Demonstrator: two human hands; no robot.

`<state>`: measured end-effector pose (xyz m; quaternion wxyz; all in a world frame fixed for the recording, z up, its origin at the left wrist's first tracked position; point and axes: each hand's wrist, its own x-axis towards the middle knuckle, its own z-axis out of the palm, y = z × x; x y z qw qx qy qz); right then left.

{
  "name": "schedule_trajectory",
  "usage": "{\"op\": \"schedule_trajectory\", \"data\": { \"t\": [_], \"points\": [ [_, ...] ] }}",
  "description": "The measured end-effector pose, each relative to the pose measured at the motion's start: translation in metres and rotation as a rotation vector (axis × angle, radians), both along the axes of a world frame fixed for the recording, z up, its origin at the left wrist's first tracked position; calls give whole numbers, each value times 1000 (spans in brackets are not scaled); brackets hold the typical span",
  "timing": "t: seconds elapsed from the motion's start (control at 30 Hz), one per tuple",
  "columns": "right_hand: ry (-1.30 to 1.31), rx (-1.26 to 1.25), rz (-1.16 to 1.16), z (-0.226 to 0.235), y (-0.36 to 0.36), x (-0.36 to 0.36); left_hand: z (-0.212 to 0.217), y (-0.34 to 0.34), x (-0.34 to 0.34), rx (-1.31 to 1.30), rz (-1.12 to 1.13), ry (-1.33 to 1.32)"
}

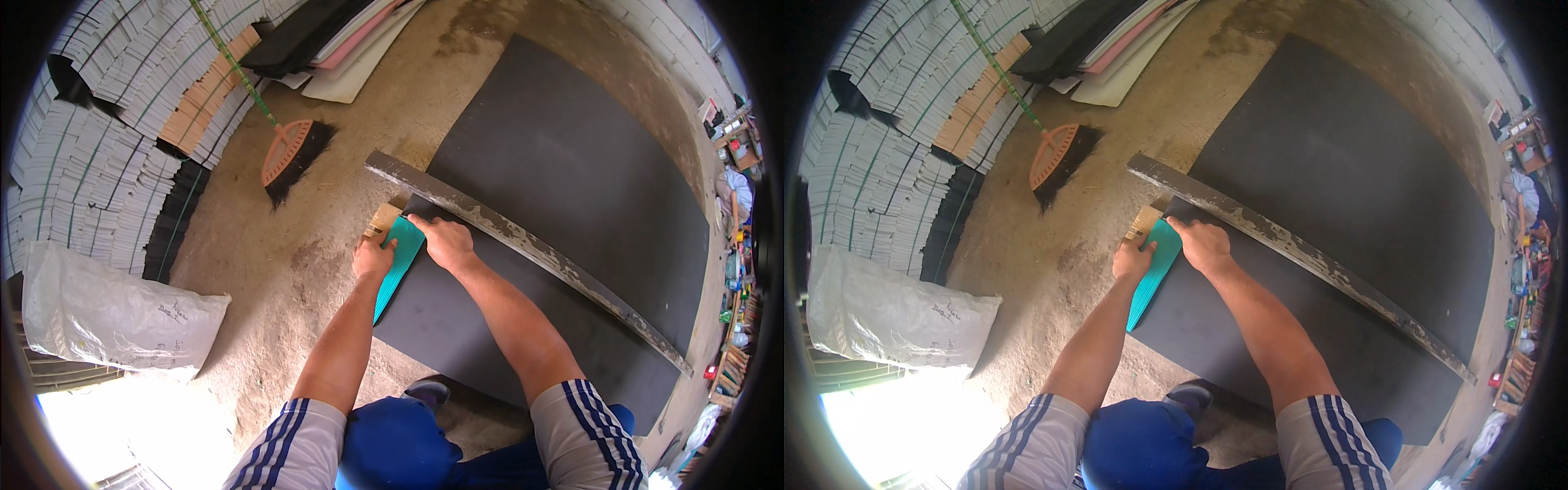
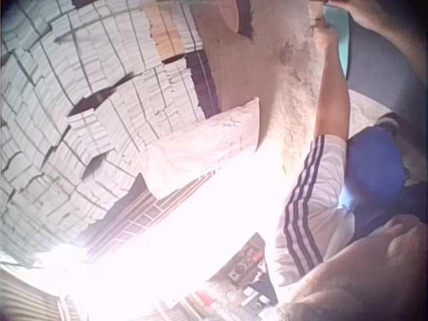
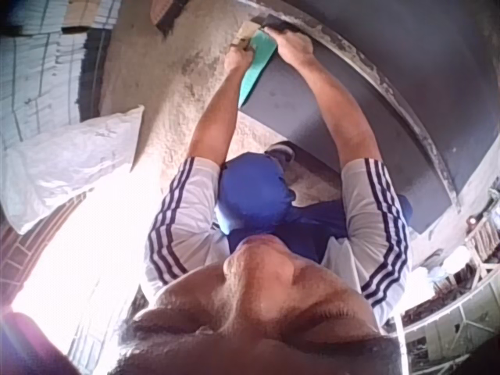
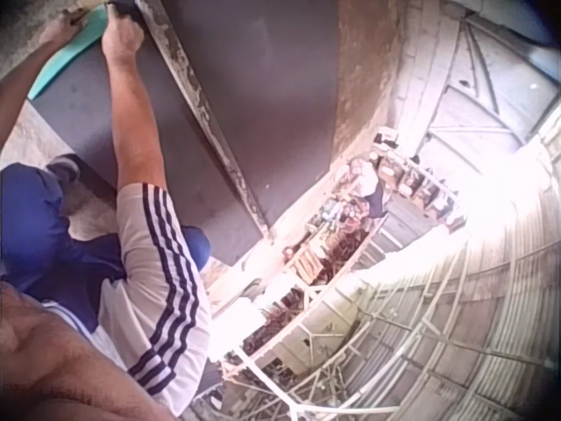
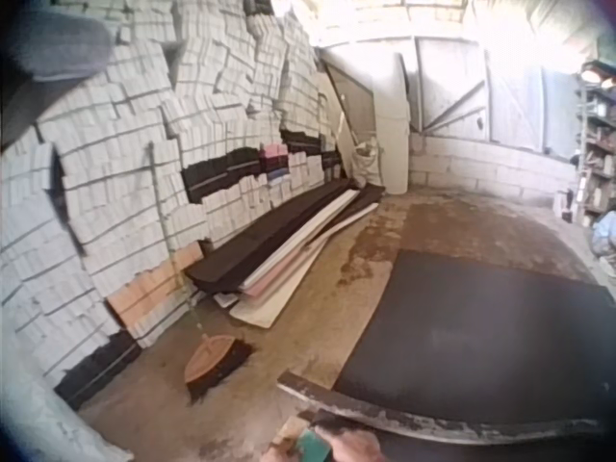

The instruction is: The person sits on the floor and uses a utility knife and a wooden straightedge to cut a large black foam sheet into strips. They repeatedly measure, score, and snap the foam, then stack the cut strips on a pile nearby.

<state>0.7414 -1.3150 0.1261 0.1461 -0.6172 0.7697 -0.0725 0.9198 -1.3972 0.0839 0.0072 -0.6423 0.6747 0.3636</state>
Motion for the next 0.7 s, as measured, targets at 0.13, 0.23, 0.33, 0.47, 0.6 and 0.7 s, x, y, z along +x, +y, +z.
{"op": "schedule_trajectory", "data": {
  "t": [0.13, 0.23, 0.33, 0.47, 0.6, 0.7],
  "points": [
    [39, -8, 9, 1, -4, 6, -2, 0, 1, -7, 19, -4],
    [51, 36, 5, 1, -12, 6, -2, -6, -4, -36, 5, 0],
    [76, 94, -7, 12, -8, 8, 1, -6, -5, -31, 8, -21],
    [23, 14, -55, 11, 14, -1, 0, -7, -2, -86, -74, -21],
    [-118, -62, -281, 11, 99, -31, -4, 25, 5, -330, -388, -77],
    [-82, -28, -407, 11, 192, -66, 28, 76, -7, -418, -780, -221]
  ]
}}
